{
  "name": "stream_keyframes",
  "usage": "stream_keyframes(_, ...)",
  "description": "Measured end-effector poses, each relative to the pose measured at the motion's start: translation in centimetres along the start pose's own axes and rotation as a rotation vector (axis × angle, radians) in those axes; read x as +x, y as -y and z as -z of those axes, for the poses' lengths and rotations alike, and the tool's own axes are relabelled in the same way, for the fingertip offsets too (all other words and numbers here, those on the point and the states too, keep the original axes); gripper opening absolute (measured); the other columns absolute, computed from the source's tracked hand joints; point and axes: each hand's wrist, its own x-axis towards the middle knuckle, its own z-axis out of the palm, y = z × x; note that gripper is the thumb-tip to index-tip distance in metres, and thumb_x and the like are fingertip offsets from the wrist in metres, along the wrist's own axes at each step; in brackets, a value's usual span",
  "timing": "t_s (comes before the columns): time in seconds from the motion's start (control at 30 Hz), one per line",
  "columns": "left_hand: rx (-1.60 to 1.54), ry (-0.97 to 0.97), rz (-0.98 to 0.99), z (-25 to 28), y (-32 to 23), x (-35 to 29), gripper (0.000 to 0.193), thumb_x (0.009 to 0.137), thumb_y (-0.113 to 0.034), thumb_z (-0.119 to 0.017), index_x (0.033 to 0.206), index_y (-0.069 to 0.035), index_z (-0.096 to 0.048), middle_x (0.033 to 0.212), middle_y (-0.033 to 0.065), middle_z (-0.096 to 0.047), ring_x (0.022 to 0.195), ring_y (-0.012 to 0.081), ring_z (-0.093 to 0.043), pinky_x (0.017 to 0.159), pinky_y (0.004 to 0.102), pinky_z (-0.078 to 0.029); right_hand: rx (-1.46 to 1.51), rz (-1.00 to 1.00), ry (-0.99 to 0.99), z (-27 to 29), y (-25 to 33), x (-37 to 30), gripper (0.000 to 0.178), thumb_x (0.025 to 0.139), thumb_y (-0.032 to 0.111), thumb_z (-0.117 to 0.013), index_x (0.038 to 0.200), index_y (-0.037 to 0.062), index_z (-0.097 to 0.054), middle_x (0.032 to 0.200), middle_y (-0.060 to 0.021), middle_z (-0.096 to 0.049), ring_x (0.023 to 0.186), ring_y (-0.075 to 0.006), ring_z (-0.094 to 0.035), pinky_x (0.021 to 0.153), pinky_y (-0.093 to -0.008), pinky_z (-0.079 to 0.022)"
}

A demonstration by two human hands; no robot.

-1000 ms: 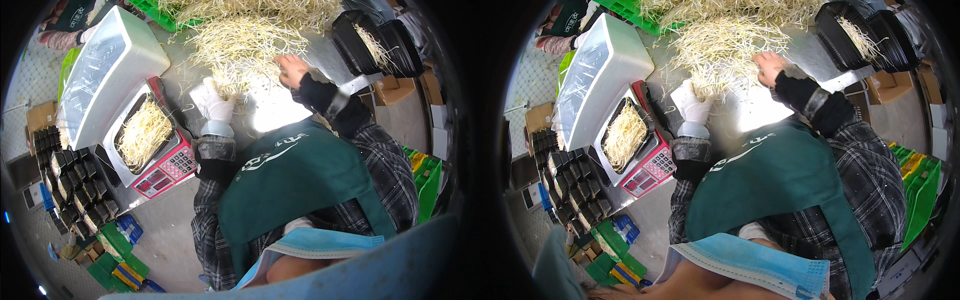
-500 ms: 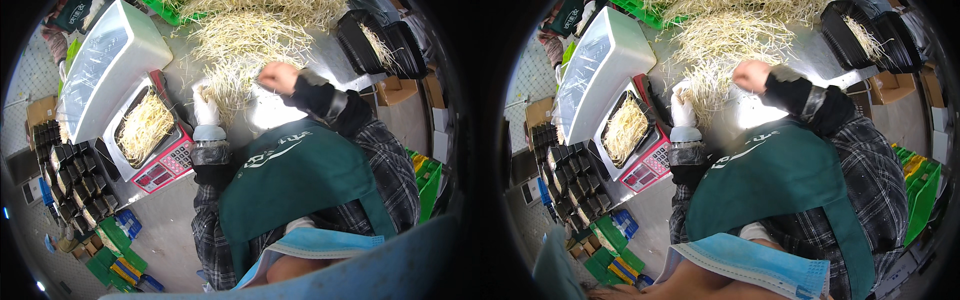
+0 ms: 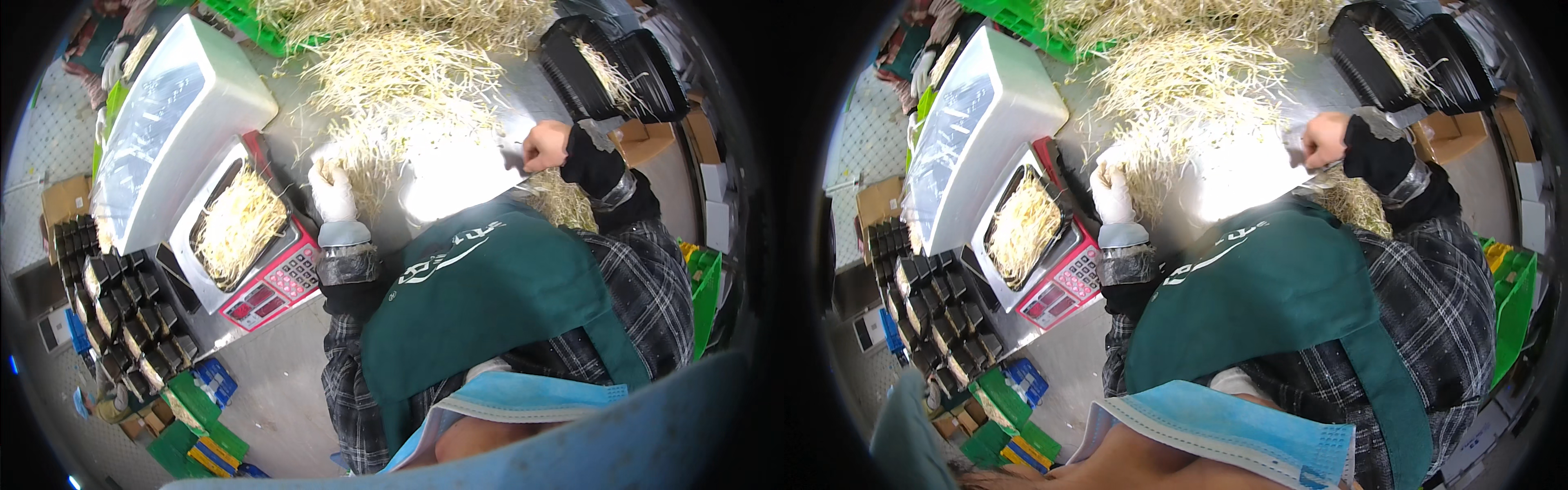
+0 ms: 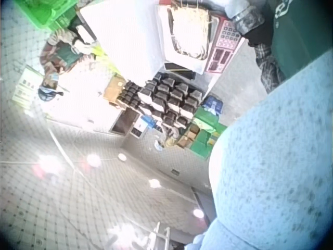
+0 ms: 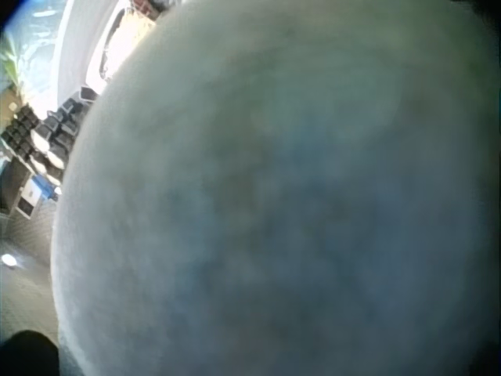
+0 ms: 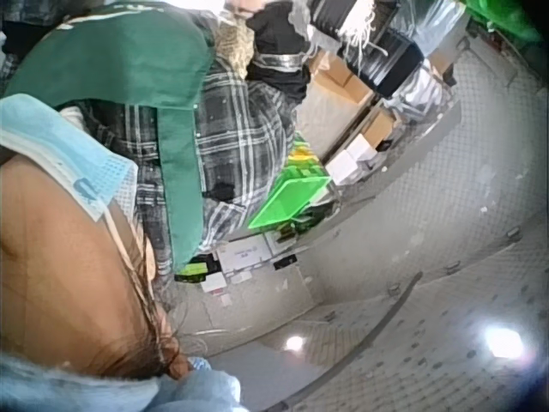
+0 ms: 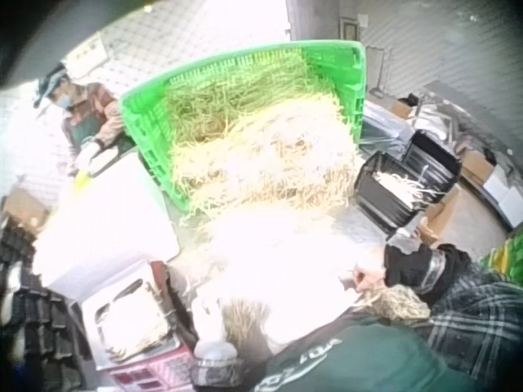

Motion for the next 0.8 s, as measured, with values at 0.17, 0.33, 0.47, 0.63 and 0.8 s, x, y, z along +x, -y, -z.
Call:
stream_keyframes(0.17, 0.721, 0.124, -0.483, -6.3, -2.1, -1.6, 0.044, 0.071, -0.008, -0.062, 0.111, -0.001, -0.047, 0.105, 0.0181, -0.053, 0.098, 0.0298, -0.051, 0.086, 0.0355, -0.040, -0.006, -0.115, -0.476, -2.4, -2.5, 1.3, 0.053, 0.066, 0.035, -0.066, 0.109, 0.0075, -0.054, 0.102, -0.0161, -0.057, 0.093, -0.0301, -0.054, 0.080, -0.0363, -0.044)
stream_keyframes(0.33, 0.698, 0.084, -0.611, -4.3, -2.5, -1.0, 0.051, 0.063, 0.006, -0.054, 0.113, -0.004, -0.049, 0.100, 0.0174, -0.054, 0.095, 0.0331, -0.051, 0.086, 0.0377, -0.040, -0.083, -0.117, -0.631, -3.8, 0.1, 12.4, 0.044, 0.068, 0.025, -0.063, 0.105, 0.0044, -0.053, 0.111, -0.0187, -0.051, 0.105, -0.0329, -0.046, 0.085, -0.0395, -0.041)
stream_keyframes(0.47, 0.582, 0.274, -0.596, -1.6, -5.5, -3.8, 0.054, 0.066, 0.008, -0.051, 0.117, -0.008, -0.049, 0.106, 0.0157, -0.056, 0.093, 0.0299, -0.056, 0.080, 0.0360, -0.044, 0.293, 0.079, -0.464, 2.0, -0.7, 9.9, 0.029, 0.066, 0.017, -0.062, 0.092, 0.0042, -0.059, 0.077, -0.0118, -0.062, 0.073, -0.0249, -0.059, 0.067, -0.0351, -0.047)
stream_keyframes(0.63, 0.870, 0.741, -0.701, -1.9, -6.4, -6.8, 0.079, 0.060, -0.008, -0.070, 0.130, -0.017, -0.035, 0.118, 0.0168, -0.047, 0.100, 0.0331, -0.047, 0.085, 0.0400, -0.037, 0.473, 0.346, -0.421, 0.7, 2.8, 11.0, 0.046, 0.066, 0.022, -0.066, 0.108, 0.0067, -0.056, 0.090, -0.0130, -0.062, 0.081, -0.0233, -0.060, 0.073, -0.0326, -0.047)
stream_keyframes(0.8, 1.034, 0.761, -0.593, -0.1, -7.5, -7.2, 0.102, 0.052, -0.015, -0.078, 0.134, -0.006, -0.019, 0.129, 0.0237, -0.029, 0.115, 0.0386, -0.034, 0.093, 0.0440, -0.032, 0.183, 0.175, -0.475, 0.0, 0.8, 10.8, 0.061, 0.066, 0.033, -0.068, 0.116, 0.0046, -0.050, 0.110, -0.0164, -0.053, 0.102, -0.0309, -0.050, 0.088, -0.0357, -0.040)
